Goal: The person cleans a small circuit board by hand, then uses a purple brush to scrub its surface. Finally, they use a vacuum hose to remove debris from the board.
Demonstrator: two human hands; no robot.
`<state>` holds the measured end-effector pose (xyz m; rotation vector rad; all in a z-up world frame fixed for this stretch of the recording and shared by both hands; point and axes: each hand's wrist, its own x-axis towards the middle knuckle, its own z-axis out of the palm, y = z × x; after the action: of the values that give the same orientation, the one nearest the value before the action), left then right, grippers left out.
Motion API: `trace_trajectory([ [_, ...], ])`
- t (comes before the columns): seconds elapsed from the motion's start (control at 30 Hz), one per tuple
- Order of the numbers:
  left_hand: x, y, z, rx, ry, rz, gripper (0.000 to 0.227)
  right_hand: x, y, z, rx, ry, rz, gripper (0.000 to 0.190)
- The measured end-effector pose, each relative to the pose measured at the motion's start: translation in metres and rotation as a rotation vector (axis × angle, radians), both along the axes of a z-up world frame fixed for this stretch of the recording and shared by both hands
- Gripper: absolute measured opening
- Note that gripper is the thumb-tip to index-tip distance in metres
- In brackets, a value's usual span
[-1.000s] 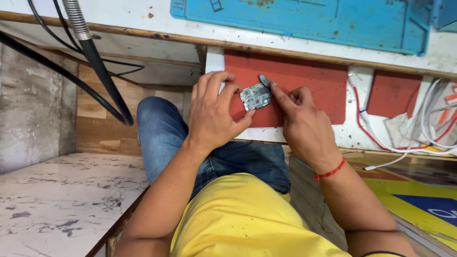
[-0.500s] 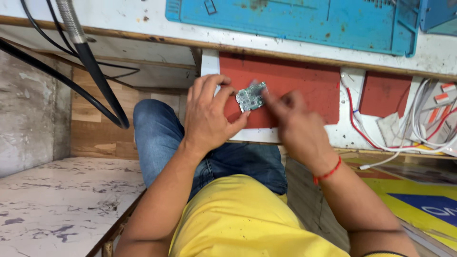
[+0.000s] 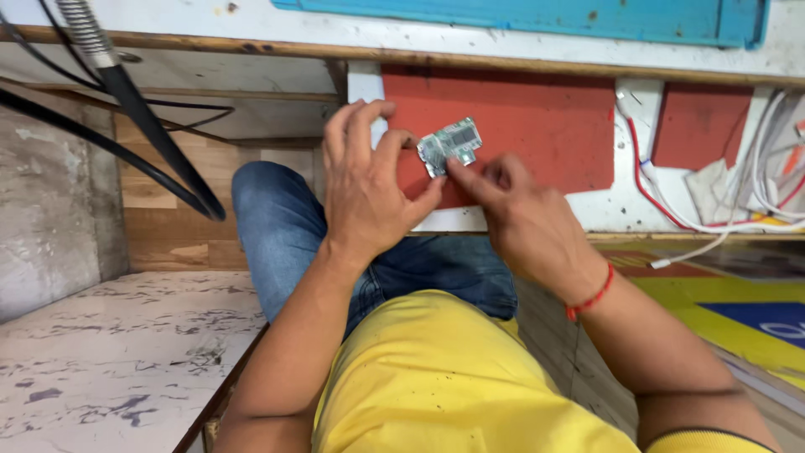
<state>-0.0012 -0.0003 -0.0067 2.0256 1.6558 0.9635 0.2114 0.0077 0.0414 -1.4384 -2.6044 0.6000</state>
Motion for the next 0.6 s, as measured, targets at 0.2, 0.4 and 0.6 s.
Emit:
trace_trajectory([
  [0.2,0.0,0.001,-0.001,-0.021,0.029,-0.031,0.044,0.01,-0.008,-0.01,0.047,-0.047,-0.096,0.066],
  [0.4,0.0,0.002,-0.005,-0.04,0.011,-0.027,0.045,0.004,-0.007,-0.009,0.087,-0.037,-0.209,0.056],
  [0.6,0.002,-0.003,-0.003,-0.021,-0.004,-0.035,0.043,-0.006,-0.002,0.005,0.128,-0.038,-0.218,0.054],
])
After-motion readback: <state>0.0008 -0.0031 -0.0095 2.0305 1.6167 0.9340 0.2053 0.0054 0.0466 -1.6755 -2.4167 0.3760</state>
